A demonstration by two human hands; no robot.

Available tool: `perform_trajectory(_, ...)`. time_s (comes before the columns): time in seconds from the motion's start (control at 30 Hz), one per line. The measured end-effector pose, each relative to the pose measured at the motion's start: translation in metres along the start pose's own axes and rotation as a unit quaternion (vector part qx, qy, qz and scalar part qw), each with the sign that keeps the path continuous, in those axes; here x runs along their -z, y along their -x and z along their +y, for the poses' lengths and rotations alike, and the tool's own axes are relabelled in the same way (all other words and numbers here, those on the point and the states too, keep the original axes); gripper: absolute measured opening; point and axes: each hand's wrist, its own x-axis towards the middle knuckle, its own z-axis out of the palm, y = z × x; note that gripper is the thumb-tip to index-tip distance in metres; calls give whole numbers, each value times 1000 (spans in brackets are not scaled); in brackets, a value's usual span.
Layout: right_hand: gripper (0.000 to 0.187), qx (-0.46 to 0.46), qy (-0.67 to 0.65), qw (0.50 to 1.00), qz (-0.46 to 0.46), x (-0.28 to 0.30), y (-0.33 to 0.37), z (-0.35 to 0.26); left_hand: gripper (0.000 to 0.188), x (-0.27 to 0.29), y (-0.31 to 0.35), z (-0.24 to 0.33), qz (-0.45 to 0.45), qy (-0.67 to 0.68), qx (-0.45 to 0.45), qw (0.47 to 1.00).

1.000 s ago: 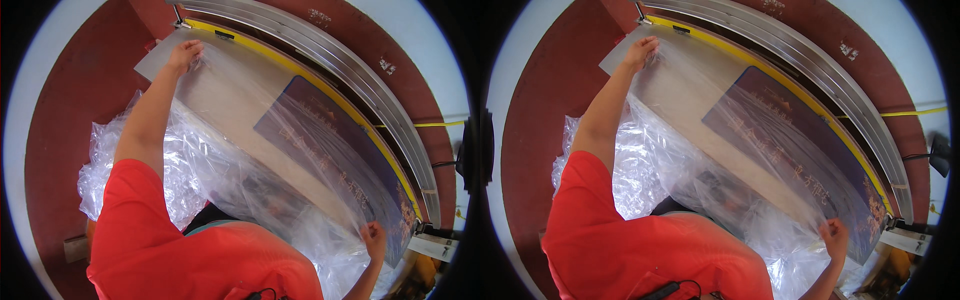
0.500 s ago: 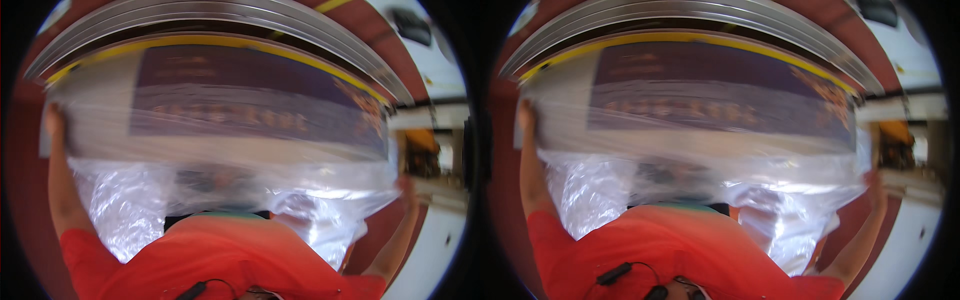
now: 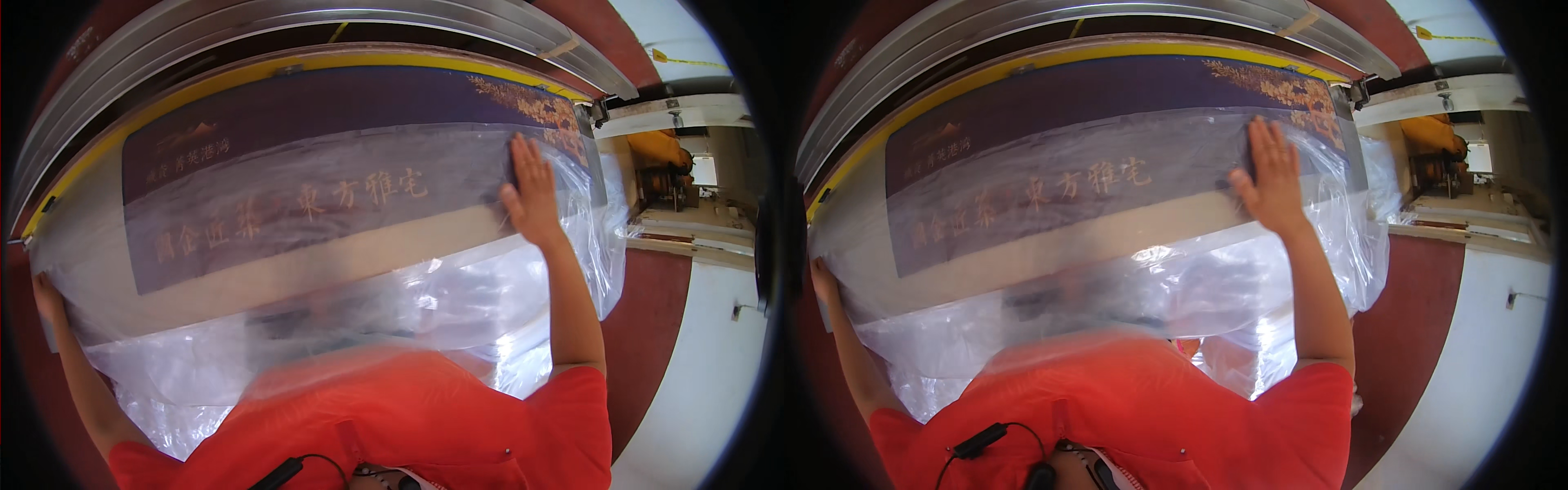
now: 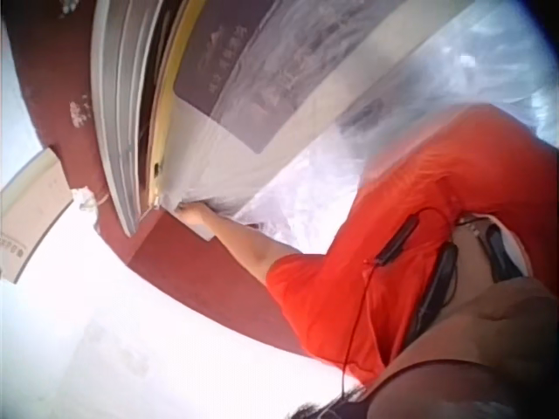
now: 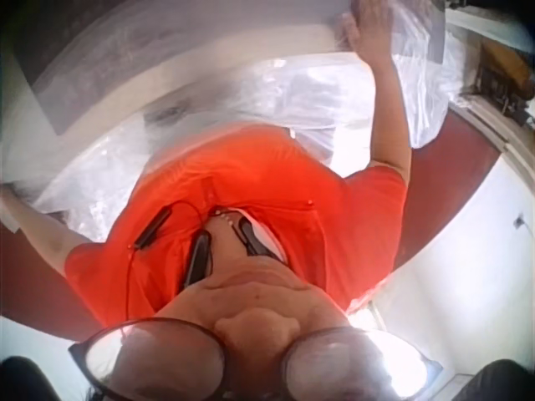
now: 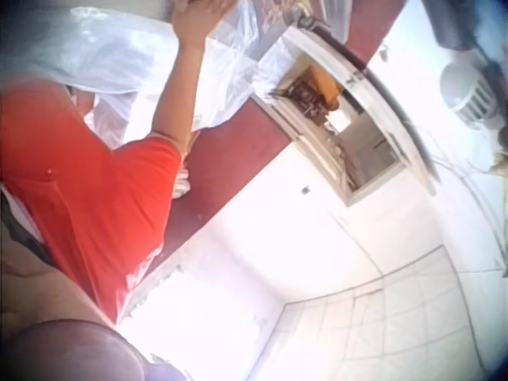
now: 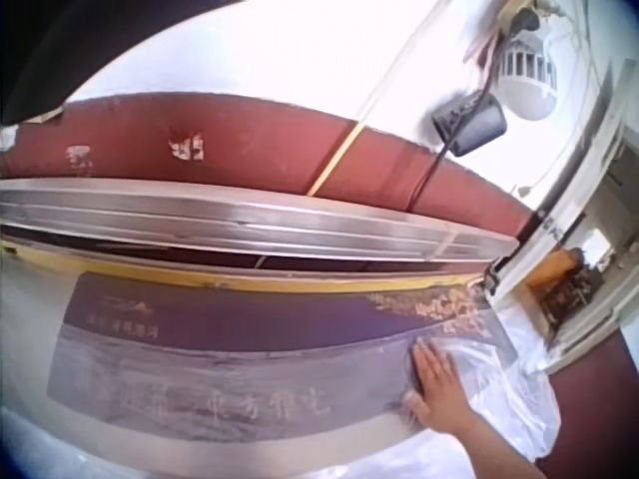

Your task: The person wraps a large, flat rectangular object with a clear plastic sheet. They repeatedly smooth the plastic over the surface, pull it taut, and fold the edges over the sides of the object to secure the wrapping.

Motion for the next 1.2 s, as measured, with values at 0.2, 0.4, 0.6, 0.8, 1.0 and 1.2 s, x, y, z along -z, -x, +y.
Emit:
perform_trajectory(0.2,49,-17,20,999,26,-3,-15,-14,35,3,8,-4,5,25,15,1000)
perform_trajectory(0.4,31,-4,47,992,116,-9,-18,-16,37,73,30,-47,-104,320,-18,942)
perform_trajectory(0.6,18,-119,-153,964,183,-18,-45,6,39,119,49,-92,-161,631,148,745)
perform_trajectory(0.8,16,67,-26,968,240,-9,-49,15,31,92,14,-84,-161,620,225,734)
perform_trajectory(1.0,15,-228,-471,850,64,4,-46,12,39,-10,-22,-13,24,316,190,929)
perform_trajectory(1.2,28,-261,-257,904,218,-27,-134,94,45,-55,-96,81,42,422,169,890)
